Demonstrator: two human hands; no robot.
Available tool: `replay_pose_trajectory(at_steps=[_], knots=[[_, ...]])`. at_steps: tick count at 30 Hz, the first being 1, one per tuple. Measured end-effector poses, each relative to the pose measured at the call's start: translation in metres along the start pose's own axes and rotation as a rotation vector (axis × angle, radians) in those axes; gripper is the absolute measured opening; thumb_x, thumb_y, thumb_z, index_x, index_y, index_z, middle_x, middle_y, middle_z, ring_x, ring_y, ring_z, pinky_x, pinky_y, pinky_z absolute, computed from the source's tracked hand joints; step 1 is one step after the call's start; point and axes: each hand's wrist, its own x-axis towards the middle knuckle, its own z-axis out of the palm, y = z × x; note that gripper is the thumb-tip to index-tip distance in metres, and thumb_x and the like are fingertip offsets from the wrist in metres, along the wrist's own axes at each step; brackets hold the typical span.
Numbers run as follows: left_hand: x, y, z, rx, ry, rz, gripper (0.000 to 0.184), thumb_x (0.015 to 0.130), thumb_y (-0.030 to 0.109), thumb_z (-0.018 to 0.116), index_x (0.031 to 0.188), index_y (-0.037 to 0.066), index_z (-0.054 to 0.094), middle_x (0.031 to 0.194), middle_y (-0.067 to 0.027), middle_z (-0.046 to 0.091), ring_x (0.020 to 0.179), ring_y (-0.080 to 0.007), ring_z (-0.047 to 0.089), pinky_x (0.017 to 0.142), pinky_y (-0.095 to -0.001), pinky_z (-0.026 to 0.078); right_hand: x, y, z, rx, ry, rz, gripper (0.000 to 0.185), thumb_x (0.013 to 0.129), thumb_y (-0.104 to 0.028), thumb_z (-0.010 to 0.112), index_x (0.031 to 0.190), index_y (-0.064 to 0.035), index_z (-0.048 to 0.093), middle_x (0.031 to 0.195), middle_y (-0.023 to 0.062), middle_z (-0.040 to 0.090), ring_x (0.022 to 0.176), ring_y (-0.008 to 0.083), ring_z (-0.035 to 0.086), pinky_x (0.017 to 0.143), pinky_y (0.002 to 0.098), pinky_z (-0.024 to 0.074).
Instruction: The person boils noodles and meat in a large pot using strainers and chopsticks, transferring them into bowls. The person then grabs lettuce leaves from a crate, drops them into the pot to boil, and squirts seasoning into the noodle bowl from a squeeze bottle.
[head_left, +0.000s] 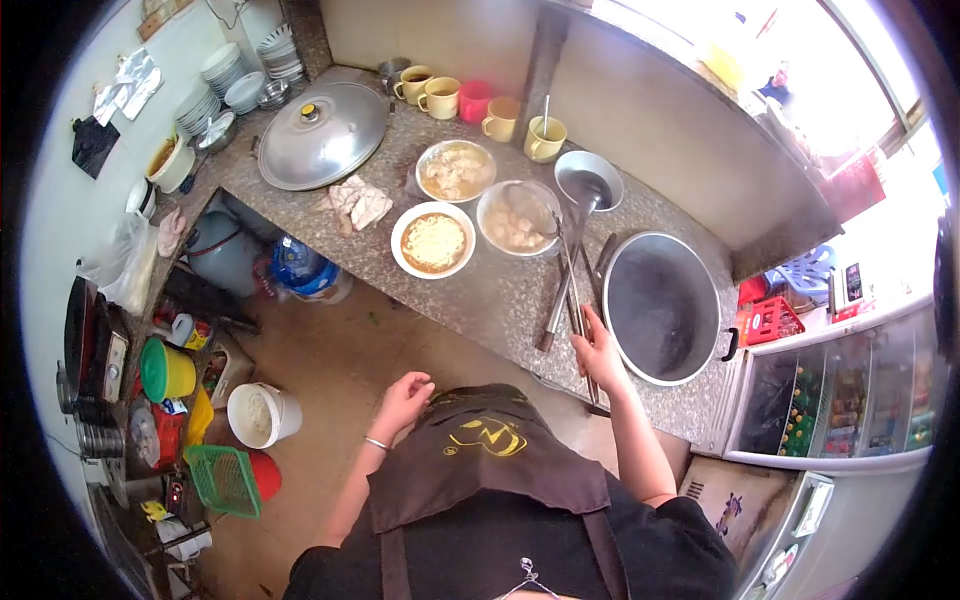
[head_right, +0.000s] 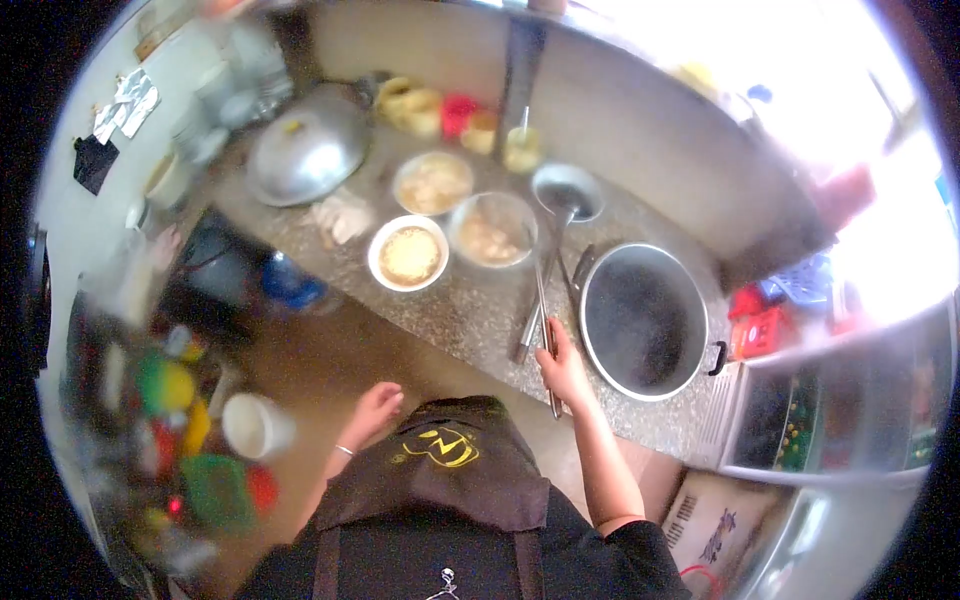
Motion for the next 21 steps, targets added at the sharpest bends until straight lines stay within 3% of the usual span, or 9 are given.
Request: replay_pose_trajectory(at_steps=[2, 6, 8, 9, 15, 16, 18, 20, 21], knots=[[0.002, -0.003, 0.0, 0.046, -0.102, -0.097, 0.027, 0.089, 0.02, 0.058, 0.11, 0.003, 0.052, 0.098, -0.0046, 0.059, 0.079, -0.0114, 0.058, 0.07, -0.0253, 0.05, 0.0, -0.012, -0.004, 0.134, -0.073, 0.15, 0.06, 0.085, -0.006, 0.052, 0.139, -0.0025, 0.026, 0.066, 0.0006, 0.046, 0.045, 0.009, 0.043, 0.04, 0.024, 0.0368], [0.0, -0.005, 0.001, 0.05, -0.086, -0.095, 0.028, 0.089, 0.019, 0.058, 0.111, 0.003, 0.051, 0.098, -0.0049, 0.059, 0.078, -0.0116, 0.058, 0.069, -0.0255, 0.051, 0.011, -0.013, -0.01, 0.435, -0.076, 0.241, 0.054, 0.085, -0.008, 0.052, 0.135, -0.0021, 0.032, 0.068, 0.0016, 0.046, 0.047, 0.009, 0.042, 0.04, 0.0242, 0.0362], [0.001, -0.01, 0.002, 0.054, -0.07, -0.045, 0.027, 0.089, 0.019, 0.058, 0.11, 0.003, 0.051, 0.097, -0.0049, 0.059, 0.076, -0.0115, 0.058, 0.067, -0.0251, 0.05, 0.01, -0.029, -0.017, 0.665, -0.111, 0.317, 0.04, 0.086, -0.009, 0.051, 0.124, -0.0034, 0.04, 0.07, 0.0022, 0.046, 0.049, 0.0082, 0.041, 0.04, 0.0237, 0.035], [0.0, -0.009, 0.003, 0.049, -0.066, -0.045, 0.027, 0.089, 0.019, 0.058, 0.11, 0.003, 0.051, 0.097, -0.0049, 0.059, 0.076, -0.0115, 0.058, 0.067, -0.0251, 0.05, 0.013, -0.027, -0.02, 0.699, -0.137, 0.308, 0.024, 0.087, -0.011, 0.05, 0.11, -0.0058, 0.044, 0.073, 0.0032, 0.046, 0.051, 0.0069, 0.04, 0.039, 0.021, 0.0335], [-0.002, -0.012, 0.006, 0.041, -0.037, -0.098, 0.028, 0.089, 0.02, 0.059, 0.11, 0.003, 0.052, 0.096, -0.0042, 0.061, 0.075, -0.0116, 0.059, 0.065, -0.0252, 0.05, 0.019, -0.025, -0.037, 1.106, -0.2, 0.387, 0.012, 0.09, -0.015, 0.048, 0.099, -0.0082, 0.043, 0.077, 0.0047, 0.046, 0.049, 0.0054, 0.038, 0.037, 0.0157, 0.0328], [-0.002, -0.012, 0.008, 0.024, 0.011, -0.057, 0.028, 0.086, 0.021, 0.06, 0.106, 0.002, 0.055, 0.087, -0.0064, 0.062, 0.07, -0.0125, 0.06, 0.063, -0.0262, 0.05, 0.022, -0.022, -0.04, 1.238, -0.234, 0.408, 0.012, 0.091, -0.016, 0.048, 0.099, -0.0081, 0.044, 0.078, 0.005, 0.046, 0.049, 0.0056, 0.038, 0.037, 0.0157, 0.0329], [-0.002, -0.014, 0.009, 0.005, 0.063, -0.019, 0.028, 0.084, 0.023, 0.062, 0.102, 0.001, 0.058, 0.079, -0.0087, 0.064, 0.065, -0.0134, 0.062, 0.06, -0.0273, 0.05, 0.029, -0.025, -0.041, 1.281, -0.268, 0.394, 0.013, 0.091, -0.017, 0.048, 0.099, -0.008, 0.044, 0.079, 0.0059, 0.045, 0.05, 0.006, 0.039, 0.038, 0.016, 0.0341], [-0.001, -0.016, 0.009, 0.002, 0.092, 0.054, 0.029, 0.084, 0.023, 0.062, 0.102, 0.001, 0.058, 0.08, -0.0086, 0.064, 0.066, -0.0141, 0.062, 0.062, -0.0274, 0.05, 0.038, -0.04, -0.039, 1.067, -0.236, 0.273, 0.01, 0.09, -0.017, 0.049, 0.096, -0.0106, 0.043, 0.079, 0.0049, 0.048, 0.052, 0.0071, 0.041, 0.041, 0.018, 0.0351], [0.0, -0.015, 0.008, 0.001, 0.097, 0.057, 0.029, 0.084, 0.023, 0.062, 0.102, 0.001, 0.058, 0.08, -0.0086, 0.064, 0.066, -0.0141, 0.062, 0.062, -0.0274, 0.05, 0.043, -0.05, -0.033, 1.013, -0.232, 0.23, 0.017, 0.09, -0.017, 0.049, 0.104, -0.0093, 0.044, 0.078, 0.0042, 0.048, 0.052, 0.0078, 0.042, 0.042, 0.0189, 0.036]])
